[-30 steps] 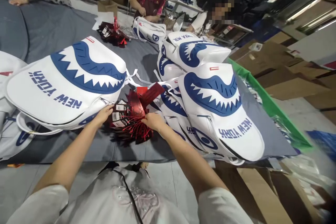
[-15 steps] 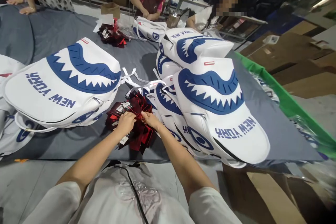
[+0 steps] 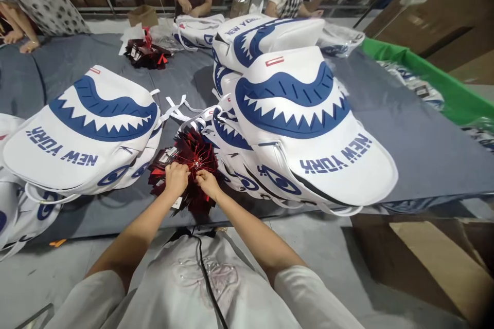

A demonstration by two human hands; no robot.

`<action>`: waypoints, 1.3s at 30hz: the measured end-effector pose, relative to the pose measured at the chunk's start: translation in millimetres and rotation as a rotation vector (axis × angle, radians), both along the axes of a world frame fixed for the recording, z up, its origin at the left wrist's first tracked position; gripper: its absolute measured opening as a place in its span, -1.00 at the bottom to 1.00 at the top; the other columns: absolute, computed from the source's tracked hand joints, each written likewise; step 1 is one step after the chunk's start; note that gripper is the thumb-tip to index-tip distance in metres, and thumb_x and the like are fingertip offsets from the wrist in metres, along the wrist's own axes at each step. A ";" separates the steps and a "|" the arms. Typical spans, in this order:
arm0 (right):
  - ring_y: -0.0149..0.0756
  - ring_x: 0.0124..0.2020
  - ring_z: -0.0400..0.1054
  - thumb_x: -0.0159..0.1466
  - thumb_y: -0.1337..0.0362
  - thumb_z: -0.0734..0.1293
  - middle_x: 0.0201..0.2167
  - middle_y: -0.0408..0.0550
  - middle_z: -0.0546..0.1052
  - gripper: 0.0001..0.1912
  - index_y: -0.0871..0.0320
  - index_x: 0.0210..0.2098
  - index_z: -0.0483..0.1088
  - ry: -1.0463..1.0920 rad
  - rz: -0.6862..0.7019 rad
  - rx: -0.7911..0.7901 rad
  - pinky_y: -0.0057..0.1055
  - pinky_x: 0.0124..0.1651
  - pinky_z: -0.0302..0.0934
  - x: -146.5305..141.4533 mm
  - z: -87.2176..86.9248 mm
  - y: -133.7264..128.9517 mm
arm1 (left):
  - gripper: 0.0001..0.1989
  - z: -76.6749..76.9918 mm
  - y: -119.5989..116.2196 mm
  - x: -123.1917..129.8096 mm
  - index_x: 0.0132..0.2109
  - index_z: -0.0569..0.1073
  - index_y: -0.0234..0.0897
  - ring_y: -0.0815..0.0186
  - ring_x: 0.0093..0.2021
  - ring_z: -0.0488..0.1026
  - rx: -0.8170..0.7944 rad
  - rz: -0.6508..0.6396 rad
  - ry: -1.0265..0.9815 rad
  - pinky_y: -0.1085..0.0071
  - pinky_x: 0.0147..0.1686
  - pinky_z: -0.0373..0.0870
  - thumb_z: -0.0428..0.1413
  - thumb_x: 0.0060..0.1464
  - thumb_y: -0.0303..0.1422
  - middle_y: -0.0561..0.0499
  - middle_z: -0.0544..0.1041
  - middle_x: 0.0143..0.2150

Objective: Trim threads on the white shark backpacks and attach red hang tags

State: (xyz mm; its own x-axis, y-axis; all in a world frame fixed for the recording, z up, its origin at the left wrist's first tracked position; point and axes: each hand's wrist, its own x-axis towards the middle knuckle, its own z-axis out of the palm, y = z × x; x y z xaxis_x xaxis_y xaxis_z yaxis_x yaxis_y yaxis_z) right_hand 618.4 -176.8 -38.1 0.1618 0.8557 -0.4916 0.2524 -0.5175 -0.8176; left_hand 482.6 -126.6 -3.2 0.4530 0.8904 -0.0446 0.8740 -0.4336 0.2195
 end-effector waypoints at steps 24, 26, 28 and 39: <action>-0.44 -0.54 0.10 0.22 0.08 0.20 -0.62 -0.25 0.26 -0.69 0.13 -0.54 0.26 -0.178 -0.328 0.101 -0.51 -0.46 -0.02 -17.5 21.0 -111.5 | -0.67 7.3 -9.6 15.7 -0.06 0.49 -0.28 0.12 -0.08 0.46 -0.399 -0.064 -0.567 0.23 -0.04 0.33 0.08 0.14 -0.17 -0.12 0.56 -0.12; -0.44 -0.54 0.11 0.23 0.07 0.20 -0.62 -0.25 0.27 -0.68 0.14 -0.54 0.28 -0.183 -0.341 0.129 -0.50 -0.45 -0.01 -16.9 18.8 -118.3 | -0.76 -7.4 -45.9 25.1 -0.22 0.52 -0.29 0.24 -0.29 0.50 -0.761 -0.106 -0.631 0.37 -0.23 0.39 0.09 0.11 -0.22 -0.03 0.57 -0.33; -0.43 -0.54 0.14 0.24 0.06 0.18 -0.61 -0.23 0.31 -0.65 0.15 -0.55 0.32 -0.177 -0.328 0.142 -0.50 -0.44 0.03 -13.6 16.1 -125.9 | -0.78 -24.4 -73.5 36.3 -0.31 0.51 -0.31 0.31 -0.38 0.49 -0.926 -0.073 -0.644 0.46 -0.35 0.36 0.07 0.11 -0.25 0.01 0.55 -0.41; -0.18 -0.16 0.41 0.33 0.39 0.12 0.02 0.19 0.45 -0.56 0.19 0.18 0.28 -0.818 -0.062 -0.140 -0.35 -0.14 0.23 90.8 -18.4 -131.0 | -0.68 -48.8 -90.7 87.0 0.05 0.51 -0.24 0.42 -0.62 0.38 -0.929 -0.001 -0.363 0.51 -0.45 0.30 0.09 0.14 -0.40 0.10 0.50 -0.59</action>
State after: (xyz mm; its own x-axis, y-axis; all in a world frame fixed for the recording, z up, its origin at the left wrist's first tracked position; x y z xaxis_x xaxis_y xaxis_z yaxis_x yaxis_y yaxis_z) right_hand 709.1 -307.9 -56.5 0.5594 0.7729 -0.2994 0.7067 -0.6335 -0.3152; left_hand 569.6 -217.3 -52.0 0.5783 0.5716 -0.5821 0.6862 0.0451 0.7260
